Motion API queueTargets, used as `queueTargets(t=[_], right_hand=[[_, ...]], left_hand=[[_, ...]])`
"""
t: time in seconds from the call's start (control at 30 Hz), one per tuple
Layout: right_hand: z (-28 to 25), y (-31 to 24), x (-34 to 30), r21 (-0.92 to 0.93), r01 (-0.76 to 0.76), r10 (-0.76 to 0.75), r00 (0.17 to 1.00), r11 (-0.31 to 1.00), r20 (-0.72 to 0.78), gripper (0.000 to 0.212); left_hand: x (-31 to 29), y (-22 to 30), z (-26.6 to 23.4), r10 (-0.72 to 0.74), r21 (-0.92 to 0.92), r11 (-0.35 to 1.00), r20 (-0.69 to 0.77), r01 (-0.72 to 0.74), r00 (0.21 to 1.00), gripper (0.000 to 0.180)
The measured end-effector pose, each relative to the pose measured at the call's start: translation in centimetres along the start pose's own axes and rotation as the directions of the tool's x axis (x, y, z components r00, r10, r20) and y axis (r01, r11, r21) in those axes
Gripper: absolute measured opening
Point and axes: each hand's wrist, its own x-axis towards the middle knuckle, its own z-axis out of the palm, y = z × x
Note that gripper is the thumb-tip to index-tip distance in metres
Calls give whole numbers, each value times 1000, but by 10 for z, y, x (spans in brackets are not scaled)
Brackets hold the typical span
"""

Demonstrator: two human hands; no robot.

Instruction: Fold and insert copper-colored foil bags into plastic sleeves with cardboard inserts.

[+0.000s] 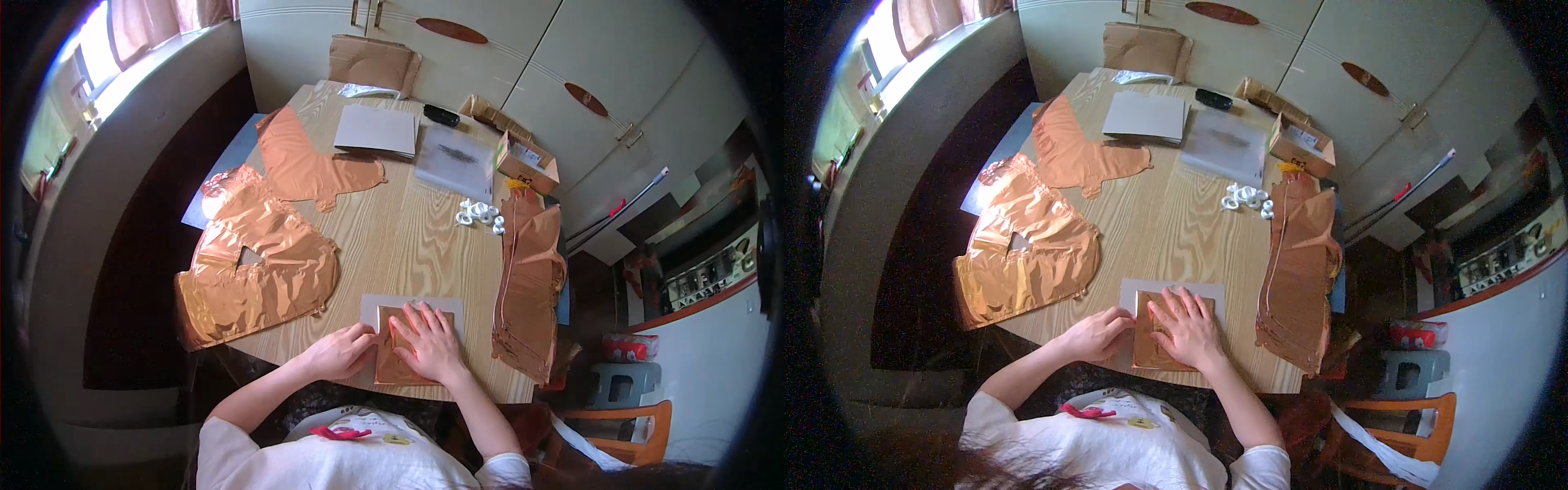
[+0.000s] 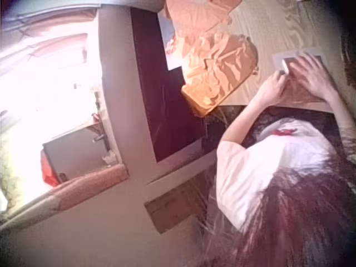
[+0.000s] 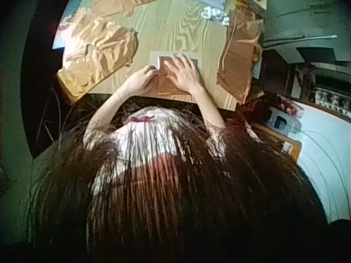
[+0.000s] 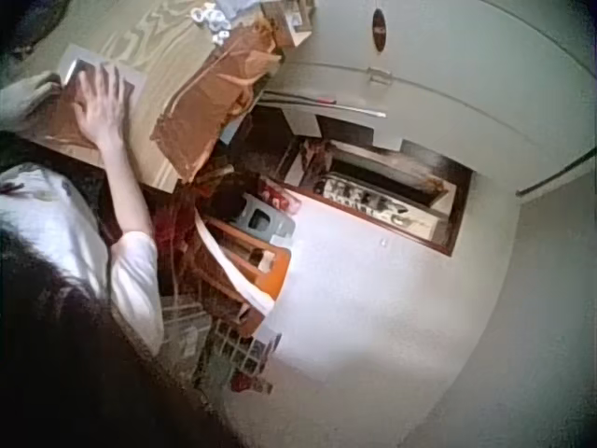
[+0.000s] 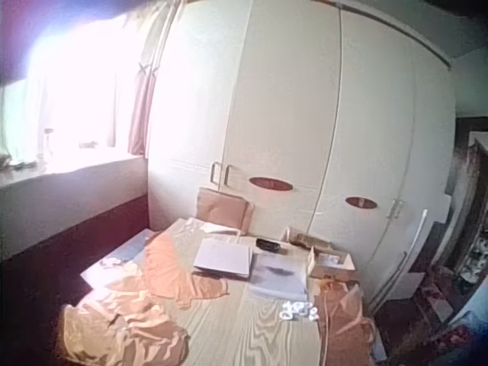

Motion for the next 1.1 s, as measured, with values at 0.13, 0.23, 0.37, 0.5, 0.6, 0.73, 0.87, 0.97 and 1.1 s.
queueTargets(t=[0.13, 0.23, 0.37, 0.5, 0.6, 0.73, 0.87, 0.97, 1.1], right_hand=[[1, 0, 0, 12, -1, 1, 1000, 1000, 12, 62], [3, 1, -1, 26, -6, 6, 1000, 1000, 24, 65], [6, 2, -2, 18, -1, 1, 1000, 1000, 4, 65], [5, 3, -1, 21, 5, -5, 1000, 1000, 10, 65], [8, 2, -2, 30, 7, -6, 1000, 1000, -17, 66], [5, 2, -2, 28, 7, -7, 1000, 1000, 1, 66], [5, 3, -2, 16, 2, -2, 1000, 1000, 17, 66], [5, 2, -1, 20, 3, -4, 1000, 1000, 14, 65], [5, 2, -2, 23, 5, -5, 1000, 1000, 5, 64]], left_hand=[[8, -17, -9, 144, 186, 972, -8, -140, 990, 36], [16, -22, -22, 243, 413, 883, 5, -223, 970, 34], [19, -21, -23, 191, 444, 876, 38, -188, 981, 35], [21, -24, -18, 198, 497, 847, 34, -189, 980, 34], [21, -22, -23, 203, 517, 833, 50, -199, 978, 32], [18, -25, -22, 246, 501, 834, 39, -232, 968, 32], [19, -25, -21, 250, 510, 826, 49, -239, 967, 35], [19, -25, -19, 227, 493, 842, 43, -219, 973, 35], [19, -24, -18, 200, 469, 860, 52, -201, 978, 37]])
